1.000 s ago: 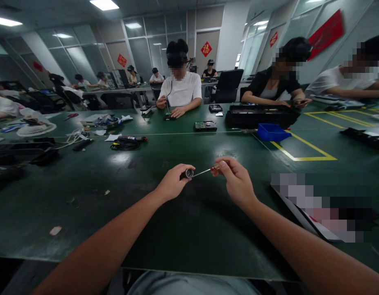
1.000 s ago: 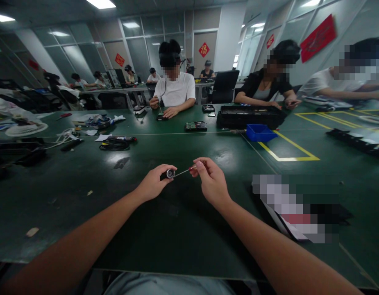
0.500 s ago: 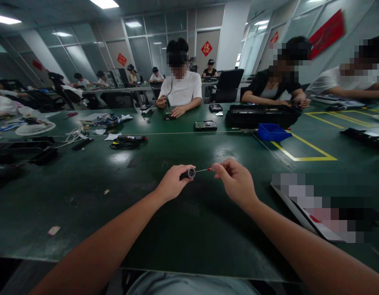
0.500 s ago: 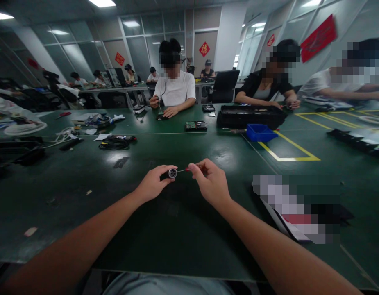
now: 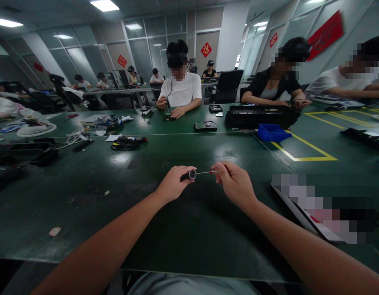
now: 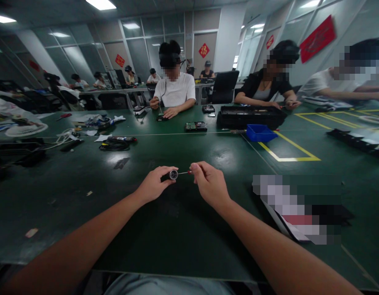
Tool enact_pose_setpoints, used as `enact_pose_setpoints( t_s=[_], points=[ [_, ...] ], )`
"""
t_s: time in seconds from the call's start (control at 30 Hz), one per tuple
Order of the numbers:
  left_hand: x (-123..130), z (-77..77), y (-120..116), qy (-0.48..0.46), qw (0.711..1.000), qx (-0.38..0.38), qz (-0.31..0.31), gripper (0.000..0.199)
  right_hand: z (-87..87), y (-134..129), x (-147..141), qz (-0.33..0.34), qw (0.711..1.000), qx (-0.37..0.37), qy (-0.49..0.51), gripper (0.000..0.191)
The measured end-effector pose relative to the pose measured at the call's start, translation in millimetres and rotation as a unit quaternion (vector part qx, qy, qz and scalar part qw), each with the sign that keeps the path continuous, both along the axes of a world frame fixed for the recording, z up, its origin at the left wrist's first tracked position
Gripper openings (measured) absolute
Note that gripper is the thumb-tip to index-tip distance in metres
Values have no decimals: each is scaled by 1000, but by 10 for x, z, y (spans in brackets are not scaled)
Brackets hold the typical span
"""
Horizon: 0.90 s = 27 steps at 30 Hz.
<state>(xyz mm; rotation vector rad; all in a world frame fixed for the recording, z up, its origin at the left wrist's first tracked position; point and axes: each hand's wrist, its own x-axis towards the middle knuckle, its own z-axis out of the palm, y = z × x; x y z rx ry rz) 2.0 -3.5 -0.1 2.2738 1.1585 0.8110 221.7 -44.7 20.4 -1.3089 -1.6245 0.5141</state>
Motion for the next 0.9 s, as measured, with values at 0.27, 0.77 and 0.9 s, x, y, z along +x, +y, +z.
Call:
enact_pose_setpoints(
  t_s=[0.27, 0.77, 0.9],
  points=[
    [7, -6, 8, -3, 1000, 5, -6, 38, -26, 2, -19, 12, 999, -3, 34, 31],
    [-17, -20, 6, 7, 1000, 2, -8, 36, -15, -4, -16, 15, 998, -31, 46, 31],
    [-28, -46, 14, 4, 1000, 1, -14, 38, -2, -2, -12, 1, 999, -43, 28, 37]
  ],
)
